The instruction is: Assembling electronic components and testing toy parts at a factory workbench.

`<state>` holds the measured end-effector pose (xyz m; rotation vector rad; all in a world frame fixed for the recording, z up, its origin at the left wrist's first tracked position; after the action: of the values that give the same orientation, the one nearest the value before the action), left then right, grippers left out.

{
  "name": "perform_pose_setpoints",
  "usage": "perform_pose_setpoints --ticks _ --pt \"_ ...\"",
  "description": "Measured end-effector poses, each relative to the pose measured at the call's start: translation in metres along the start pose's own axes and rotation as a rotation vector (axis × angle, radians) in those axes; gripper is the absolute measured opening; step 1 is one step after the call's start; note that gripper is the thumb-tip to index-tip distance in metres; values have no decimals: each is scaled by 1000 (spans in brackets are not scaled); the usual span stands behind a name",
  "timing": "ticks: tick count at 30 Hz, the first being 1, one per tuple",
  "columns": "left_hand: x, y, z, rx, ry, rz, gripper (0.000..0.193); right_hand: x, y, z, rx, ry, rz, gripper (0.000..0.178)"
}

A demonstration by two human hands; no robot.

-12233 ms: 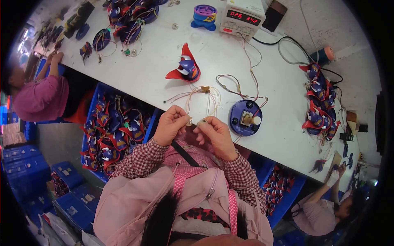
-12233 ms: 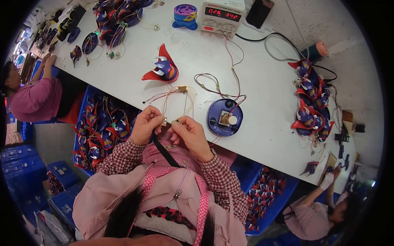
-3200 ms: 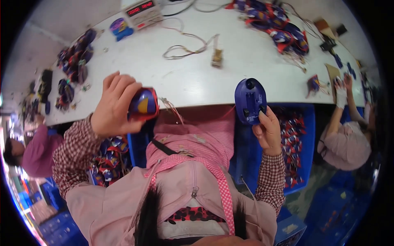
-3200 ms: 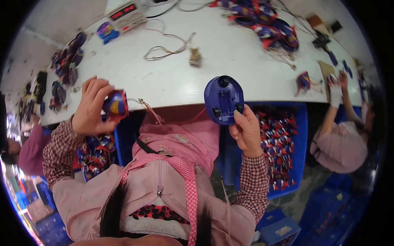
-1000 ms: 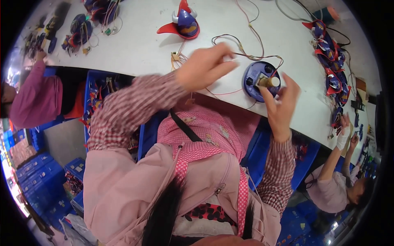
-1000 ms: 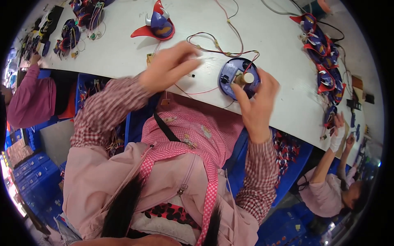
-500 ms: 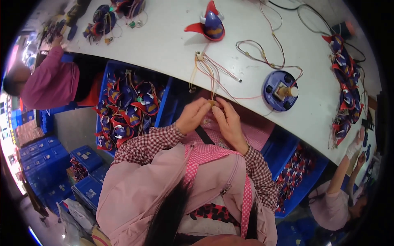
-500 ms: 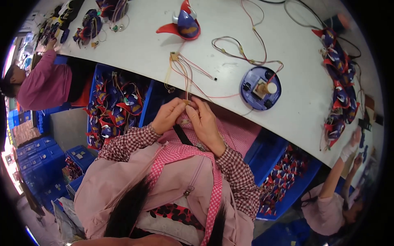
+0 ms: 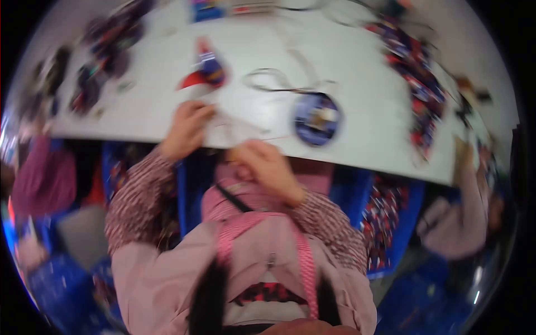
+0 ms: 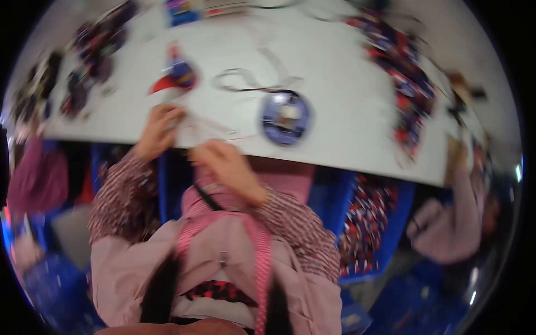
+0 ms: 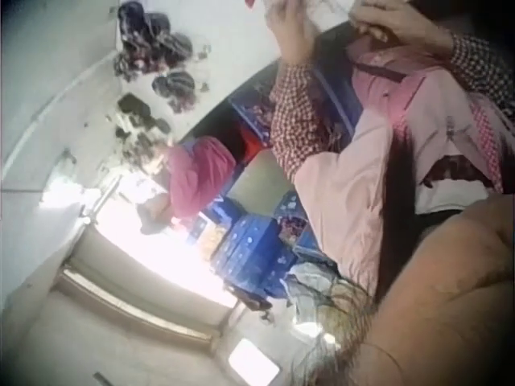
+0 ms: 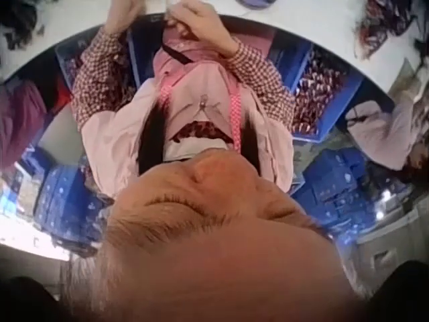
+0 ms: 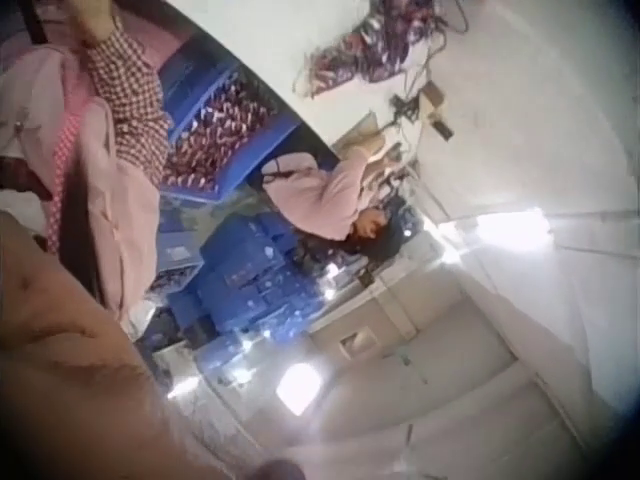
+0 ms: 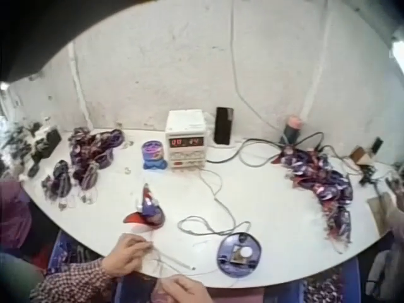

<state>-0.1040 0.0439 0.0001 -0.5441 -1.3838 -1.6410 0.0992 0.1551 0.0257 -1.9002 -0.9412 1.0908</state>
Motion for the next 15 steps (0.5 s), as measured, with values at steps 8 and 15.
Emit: perform_pose_setpoints --ticks 8,15 --pt "-8 17 9 59 -35 -161 55 -8 -33 22 270 45 163 24" --pt "-19 18 15 -21 169 176 46 -10 -48 22 368 -19 258 24"
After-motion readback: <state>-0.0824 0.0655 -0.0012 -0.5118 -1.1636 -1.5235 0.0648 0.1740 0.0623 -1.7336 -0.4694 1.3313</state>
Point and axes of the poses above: each hand's wrist, its own z-axis towards the middle knuckle, its own x-axis out of the back of the hand, y = z × x, the point moved 2 cm from there along z, towards the middle knuckle, and after that the axes turned 2 degrees about y, right-handed, at the moved point
